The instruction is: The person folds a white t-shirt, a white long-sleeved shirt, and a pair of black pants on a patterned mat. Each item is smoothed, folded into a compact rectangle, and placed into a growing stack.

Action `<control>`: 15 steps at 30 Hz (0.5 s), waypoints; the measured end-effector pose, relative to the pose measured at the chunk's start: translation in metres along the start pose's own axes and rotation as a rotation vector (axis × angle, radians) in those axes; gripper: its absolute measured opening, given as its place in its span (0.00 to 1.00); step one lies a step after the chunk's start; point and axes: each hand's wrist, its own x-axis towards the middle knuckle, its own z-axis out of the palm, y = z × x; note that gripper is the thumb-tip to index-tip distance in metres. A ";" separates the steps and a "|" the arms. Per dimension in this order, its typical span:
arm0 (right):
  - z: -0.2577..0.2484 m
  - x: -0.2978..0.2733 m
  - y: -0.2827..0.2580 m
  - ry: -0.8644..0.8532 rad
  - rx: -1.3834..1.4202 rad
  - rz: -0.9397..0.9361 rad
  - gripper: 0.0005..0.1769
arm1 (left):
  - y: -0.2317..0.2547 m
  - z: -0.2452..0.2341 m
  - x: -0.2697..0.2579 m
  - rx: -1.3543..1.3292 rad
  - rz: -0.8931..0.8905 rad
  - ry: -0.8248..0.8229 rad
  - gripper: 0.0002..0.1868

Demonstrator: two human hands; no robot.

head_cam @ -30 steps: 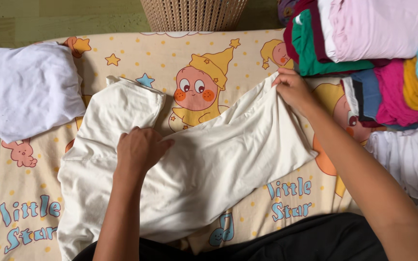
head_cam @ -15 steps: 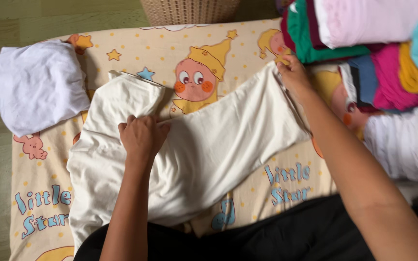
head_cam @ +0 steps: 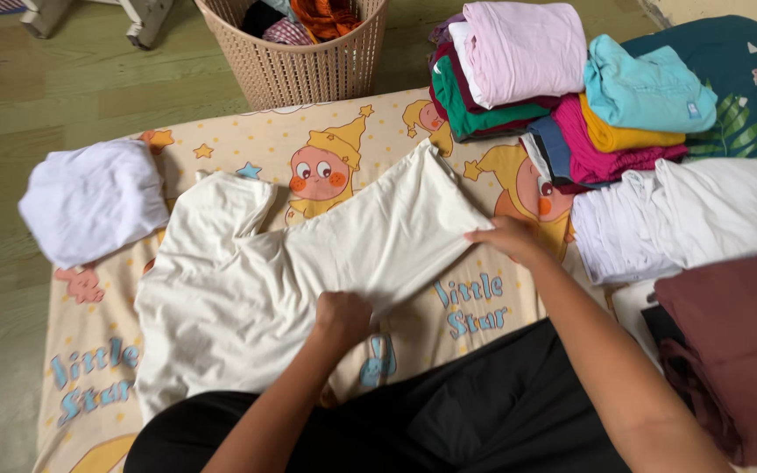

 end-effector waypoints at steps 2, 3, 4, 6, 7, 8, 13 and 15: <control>-0.011 0.003 0.024 -0.118 0.132 0.098 0.32 | -0.001 -0.001 -0.006 0.057 0.049 0.052 0.16; -0.018 0.006 0.037 -0.151 0.044 0.086 0.32 | 0.000 -0.001 -0.009 0.082 0.075 0.076 0.12; -0.027 0.006 0.051 -0.187 -0.046 0.081 0.32 | 0.006 0.000 -0.011 0.098 0.101 0.105 0.13; -0.046 -0.004 0.081 -0.258 -0.217 0.124 0.35 | 0.017 -0.003 -0.016 0.131 0.153 0.168 0.15; -0.058 -0.014 0.093 -0.293 -0.298 0.174 0.38 | 0.025 -0.006 -0.017 0.116 0.195 0.145 0.14; -0.065 -0.025 0.100 -0.310 -0.336 0.285 0.39 | 0.032 -0.008 -0.021 0.102 0.229 0.122 0.14; -0.068 -0.064 0.080 -0.212 -0.683 0.390 0.31 | 0.056 -0.007 -0.030 -0.029 0.239 -0.116 0.16; -0.071 -0.062 0.055 0.118 -0.740 0.293 0.26 | 0.049 -0.004 -0.023 -0.187 0.220 -0.141 0.22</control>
